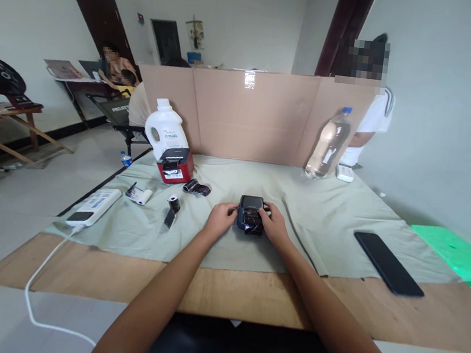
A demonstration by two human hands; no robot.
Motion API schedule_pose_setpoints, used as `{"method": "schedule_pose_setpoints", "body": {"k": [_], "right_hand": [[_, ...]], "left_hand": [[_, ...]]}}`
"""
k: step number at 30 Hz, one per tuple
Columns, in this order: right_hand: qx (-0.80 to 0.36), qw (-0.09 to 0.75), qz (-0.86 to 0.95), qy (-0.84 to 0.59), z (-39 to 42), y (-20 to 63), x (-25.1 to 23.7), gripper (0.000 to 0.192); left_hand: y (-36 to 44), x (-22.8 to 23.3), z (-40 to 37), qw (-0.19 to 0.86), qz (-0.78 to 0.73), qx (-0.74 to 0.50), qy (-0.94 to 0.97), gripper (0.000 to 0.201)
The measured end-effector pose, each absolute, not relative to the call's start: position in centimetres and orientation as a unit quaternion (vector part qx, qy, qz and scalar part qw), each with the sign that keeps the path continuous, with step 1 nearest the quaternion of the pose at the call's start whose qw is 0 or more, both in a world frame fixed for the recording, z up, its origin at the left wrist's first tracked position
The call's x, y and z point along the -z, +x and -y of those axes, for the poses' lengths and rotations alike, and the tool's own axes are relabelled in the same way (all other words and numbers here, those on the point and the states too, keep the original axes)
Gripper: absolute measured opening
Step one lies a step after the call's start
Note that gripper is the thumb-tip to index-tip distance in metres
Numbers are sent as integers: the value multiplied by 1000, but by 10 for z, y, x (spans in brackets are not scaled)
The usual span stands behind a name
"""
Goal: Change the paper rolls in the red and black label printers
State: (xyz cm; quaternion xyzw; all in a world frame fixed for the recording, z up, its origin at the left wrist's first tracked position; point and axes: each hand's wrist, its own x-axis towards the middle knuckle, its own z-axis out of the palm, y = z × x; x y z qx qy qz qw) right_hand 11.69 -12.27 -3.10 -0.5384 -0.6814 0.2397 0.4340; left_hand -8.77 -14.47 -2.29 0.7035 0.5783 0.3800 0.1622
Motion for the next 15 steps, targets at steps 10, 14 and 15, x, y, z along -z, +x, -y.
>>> {"method": "schedule_pose_setpoints", "body": {"k": [10,14,15], "right_hand": [[-309,432,654,-539,125,123,17,50],[-307,415,662,-544,125,127,11,51],[-305,411,665,-544,125,127,10,51]], "left_hand": [[-94,34,139,195,-564,-394,699,47],[-96,33,139,176,-571,-360,717,52],[-96,33,139,171,-575,-348,721,53]]}}
